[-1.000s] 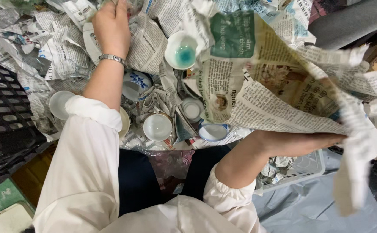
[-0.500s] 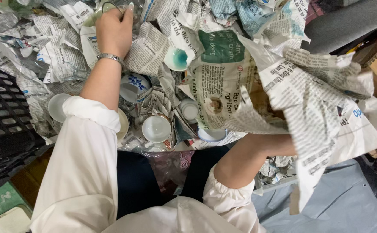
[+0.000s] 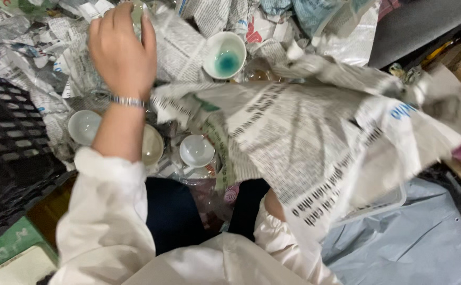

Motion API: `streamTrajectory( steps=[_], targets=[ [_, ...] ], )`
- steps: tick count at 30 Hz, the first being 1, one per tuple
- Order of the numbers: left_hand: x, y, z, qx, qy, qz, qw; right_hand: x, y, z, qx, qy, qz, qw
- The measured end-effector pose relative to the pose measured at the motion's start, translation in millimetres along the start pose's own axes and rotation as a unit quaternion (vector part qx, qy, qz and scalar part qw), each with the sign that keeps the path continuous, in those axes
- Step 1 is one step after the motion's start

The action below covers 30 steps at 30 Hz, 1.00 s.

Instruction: The person wraps various ceramic items, including cups and bowls, with newspaper. They fold the paper around each item and place the wrapped pieces into a white plastic basket. The process is repeated for multiple items throughout the clip.

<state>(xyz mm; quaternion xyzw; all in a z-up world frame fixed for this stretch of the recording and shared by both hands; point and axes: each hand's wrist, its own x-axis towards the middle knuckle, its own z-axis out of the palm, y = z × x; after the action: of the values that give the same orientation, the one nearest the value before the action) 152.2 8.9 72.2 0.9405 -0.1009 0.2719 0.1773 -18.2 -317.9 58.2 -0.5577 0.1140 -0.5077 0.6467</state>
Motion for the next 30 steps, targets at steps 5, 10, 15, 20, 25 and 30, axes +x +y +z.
streamTrajectory(
  steps=[5,10,15,20,25,30],
  targets=[
    [-74,31,-83,-0.176,-0.035,0.066,0.982,-17,-27,13,0.046,-0.029,0.067,0.996],
    [-192,60,-152,-0.518,-0.211,0.012,0.829,-65,-49,-31,0.063,-0.061,0.171,0.981],
    [-282,100,-182,-0.623,-0.231,-0.089,0.742,-142,-69,-127,0.018,-0.099,0.266,0.959],
    [-356,142,-196,-0.216,-0.096,-0.032,0.971,-197,-116,-216,-0.067,-0.186,0.277,0.94],
    [-410,180,-213,-0.114,-0.177,0.156,0.965,-209,-167,-258,-0.183,-0.268,0.212,0.922],
    [-456,207,-217,-0.198,-0.255,0.237,0.916,-223,-191,-278,-0.308,-0.366,0.097,0.873]
  ],
)
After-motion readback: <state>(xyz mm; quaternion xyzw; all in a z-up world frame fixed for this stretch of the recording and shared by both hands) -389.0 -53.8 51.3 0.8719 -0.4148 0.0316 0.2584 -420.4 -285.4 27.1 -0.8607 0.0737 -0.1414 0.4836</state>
